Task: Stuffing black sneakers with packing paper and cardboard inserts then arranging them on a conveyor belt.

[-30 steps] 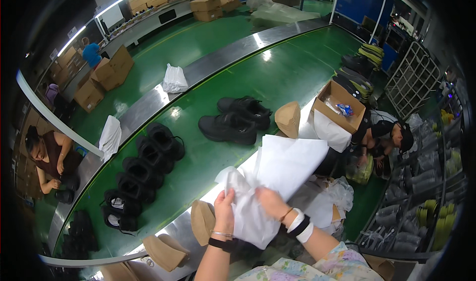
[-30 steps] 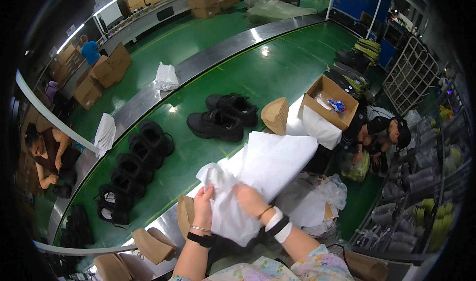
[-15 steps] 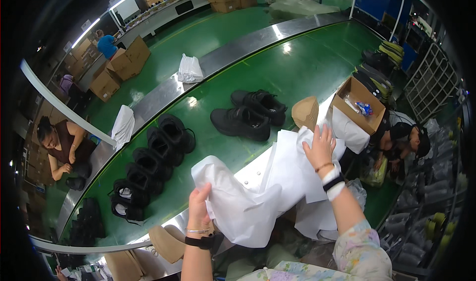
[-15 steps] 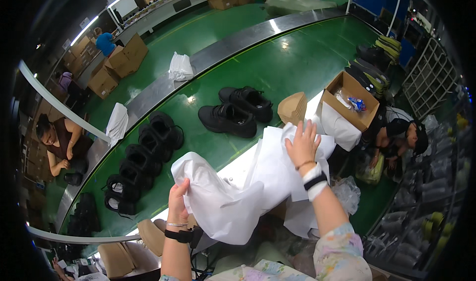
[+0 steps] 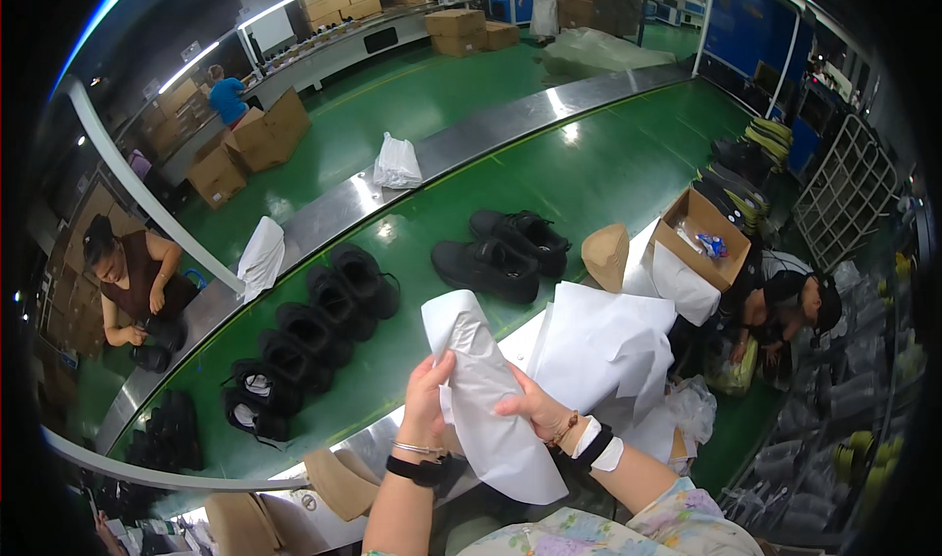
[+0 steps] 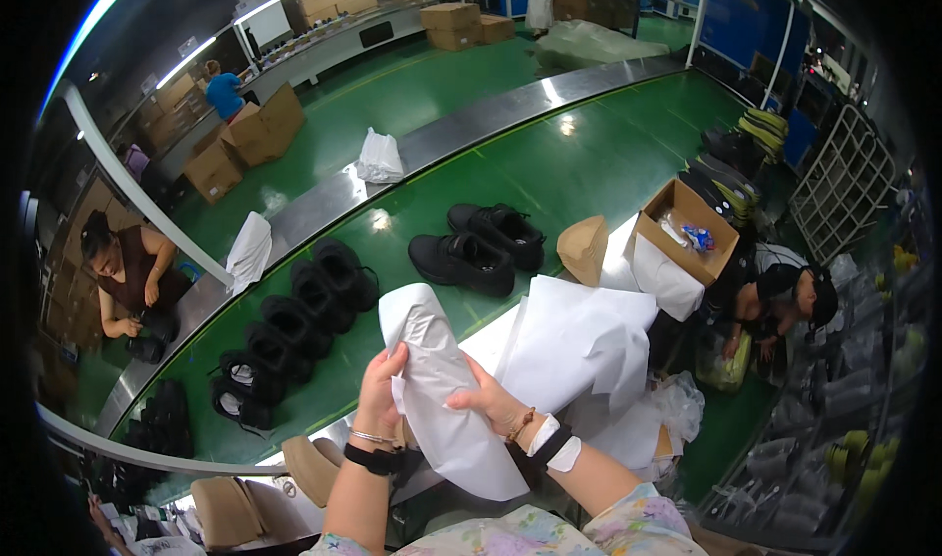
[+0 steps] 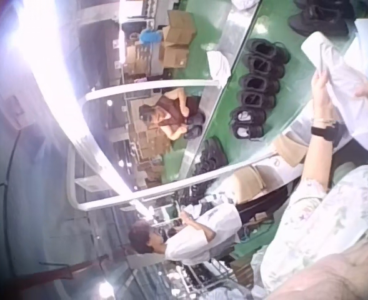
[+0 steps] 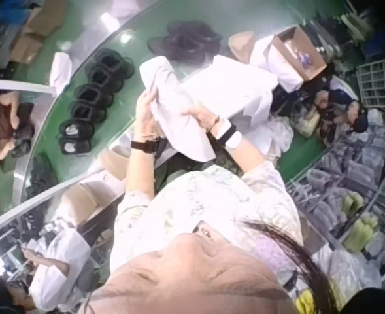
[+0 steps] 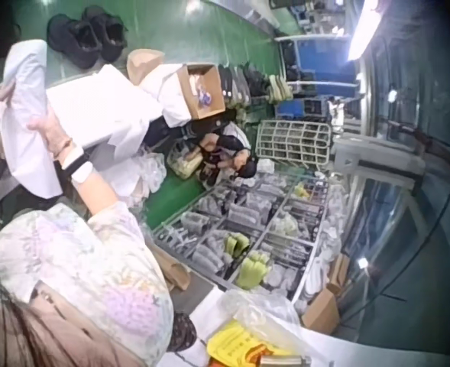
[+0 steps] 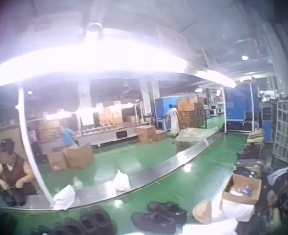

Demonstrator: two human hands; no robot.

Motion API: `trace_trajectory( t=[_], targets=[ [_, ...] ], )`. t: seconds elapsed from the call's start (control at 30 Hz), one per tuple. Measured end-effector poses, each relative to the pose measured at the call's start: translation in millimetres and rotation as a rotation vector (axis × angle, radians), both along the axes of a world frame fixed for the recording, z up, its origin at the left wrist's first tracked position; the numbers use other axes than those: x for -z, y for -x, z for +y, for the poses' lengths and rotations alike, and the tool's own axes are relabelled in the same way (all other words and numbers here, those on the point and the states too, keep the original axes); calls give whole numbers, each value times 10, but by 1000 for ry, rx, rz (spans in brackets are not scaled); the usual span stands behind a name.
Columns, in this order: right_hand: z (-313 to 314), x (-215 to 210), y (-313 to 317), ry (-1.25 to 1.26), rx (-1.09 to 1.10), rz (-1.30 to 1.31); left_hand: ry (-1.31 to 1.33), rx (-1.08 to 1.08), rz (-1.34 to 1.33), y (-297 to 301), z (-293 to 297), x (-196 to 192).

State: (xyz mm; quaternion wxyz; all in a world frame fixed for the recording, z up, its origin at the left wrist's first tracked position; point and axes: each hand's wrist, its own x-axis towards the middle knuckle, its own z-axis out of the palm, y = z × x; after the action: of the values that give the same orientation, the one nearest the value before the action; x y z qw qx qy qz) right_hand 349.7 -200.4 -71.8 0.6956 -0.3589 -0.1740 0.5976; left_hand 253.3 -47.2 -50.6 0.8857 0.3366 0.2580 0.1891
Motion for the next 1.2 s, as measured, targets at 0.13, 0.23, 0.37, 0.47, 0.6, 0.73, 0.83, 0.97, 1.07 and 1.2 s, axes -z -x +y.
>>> trace_trajectory(
  t=[0.13, 0.23, 0.37, 0.47, 0.6, 0.73, 0.83, 0.97, 1.07, 1.2],
  targets=[
    [55, 69, -206, 236, 194, -564, -864, -557, 378, 359, 414, -510],
    [118, -311, -101, 576, 466, -1238, -1168, -725, 362, 537, 246, -601],
    [228, -390, 294, 373, 541, -1527, -659, -124, 386, 339, -214, -99],
    [167, -365, 292, 121, 392, -1304, -433, -135, 19, 308, -237, -117],
    [374, -413, 98, 135, 210, -429, -179, -109, -111, 435, -219, 209],
    [458, -360, 118, 66, 207, -98, 231, -24, -290, 466, -251, 113],
    [519, -233, -10, 144, 179, 32, 209, -38, -253, 365, -255, 34],
    [647, -168, -97, 303, 408, -817, 164, -88, -203, 271, -272, -10],
    [662, -181, -153, 283, 585, -1207, 203, -109, -239, 187, -266, -92],
    [299, -373, 96, 218, 229, -535, 177, -239, -251, 174, -120, -177]
  ],
)
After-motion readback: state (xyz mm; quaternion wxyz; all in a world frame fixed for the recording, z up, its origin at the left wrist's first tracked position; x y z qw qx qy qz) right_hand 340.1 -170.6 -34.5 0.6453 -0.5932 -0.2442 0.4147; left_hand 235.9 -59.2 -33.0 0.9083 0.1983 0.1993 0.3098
